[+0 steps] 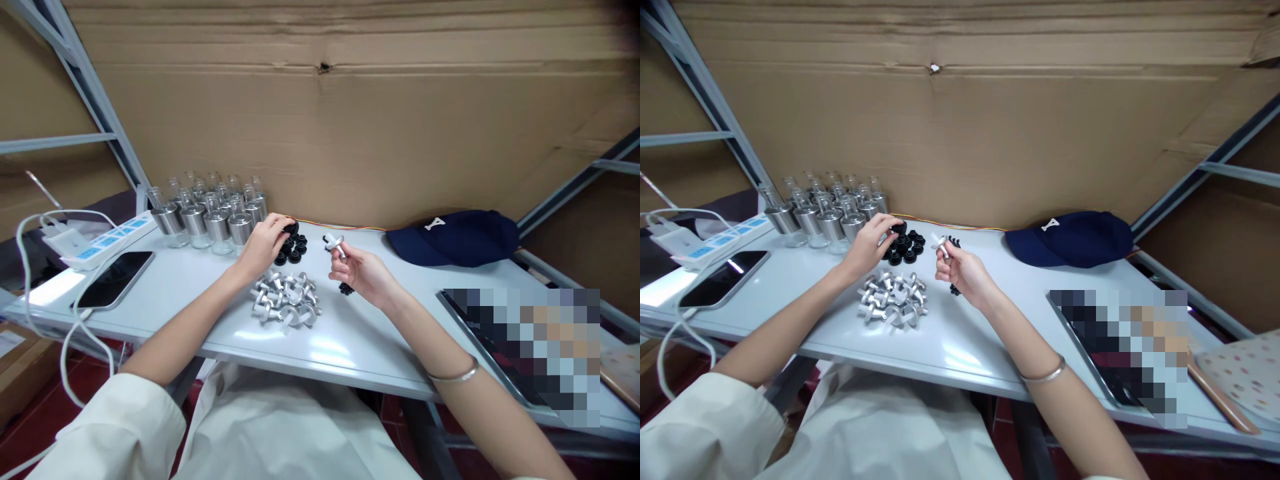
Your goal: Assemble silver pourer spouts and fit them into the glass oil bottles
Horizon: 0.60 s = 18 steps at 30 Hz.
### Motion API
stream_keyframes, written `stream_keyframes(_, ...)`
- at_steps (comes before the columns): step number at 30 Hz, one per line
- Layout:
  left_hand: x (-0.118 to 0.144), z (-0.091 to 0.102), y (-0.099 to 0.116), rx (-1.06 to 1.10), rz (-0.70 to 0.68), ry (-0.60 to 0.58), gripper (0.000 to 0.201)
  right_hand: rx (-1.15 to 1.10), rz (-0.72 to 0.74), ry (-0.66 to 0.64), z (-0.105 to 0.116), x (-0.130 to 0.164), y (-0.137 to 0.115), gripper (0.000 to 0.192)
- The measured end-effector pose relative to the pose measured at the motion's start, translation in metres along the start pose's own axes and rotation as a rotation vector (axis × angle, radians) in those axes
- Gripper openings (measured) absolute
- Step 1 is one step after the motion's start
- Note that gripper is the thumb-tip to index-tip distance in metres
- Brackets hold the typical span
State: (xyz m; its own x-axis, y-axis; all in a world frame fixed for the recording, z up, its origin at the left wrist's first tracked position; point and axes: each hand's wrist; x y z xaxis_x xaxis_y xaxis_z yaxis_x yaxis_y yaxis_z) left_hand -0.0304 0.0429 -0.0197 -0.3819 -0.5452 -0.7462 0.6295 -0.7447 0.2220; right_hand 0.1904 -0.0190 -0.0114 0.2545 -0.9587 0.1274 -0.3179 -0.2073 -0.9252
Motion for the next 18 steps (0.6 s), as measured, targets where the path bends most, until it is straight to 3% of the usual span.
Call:
stream_keyframes(7, 0.003, -0.008, -0.022, -0.145, 0.151, -0.172, 0.029, -0.081, 0.030, 0.063, -0.004, 0.001, 0.000, 0.029)
stream_keyframes(18, 0.002, 0.005, -0.003, -0.389, 0.275, -0.431, 0.034, -0.048, 0.070, 0.095, -0.006, 0.002, -0.002, 0.028)
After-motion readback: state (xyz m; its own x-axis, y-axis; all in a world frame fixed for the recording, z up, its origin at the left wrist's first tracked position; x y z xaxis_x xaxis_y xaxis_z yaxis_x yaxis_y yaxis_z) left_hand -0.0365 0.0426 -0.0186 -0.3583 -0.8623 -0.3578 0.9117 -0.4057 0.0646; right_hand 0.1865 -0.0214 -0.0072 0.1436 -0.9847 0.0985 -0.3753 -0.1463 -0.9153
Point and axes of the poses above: each hand's wrist, its own x-axis away from the middle knuckle, its own z-axis out of the back of the hand, y = z × x, and after that the axes turned 4 degrees about y, right-handed
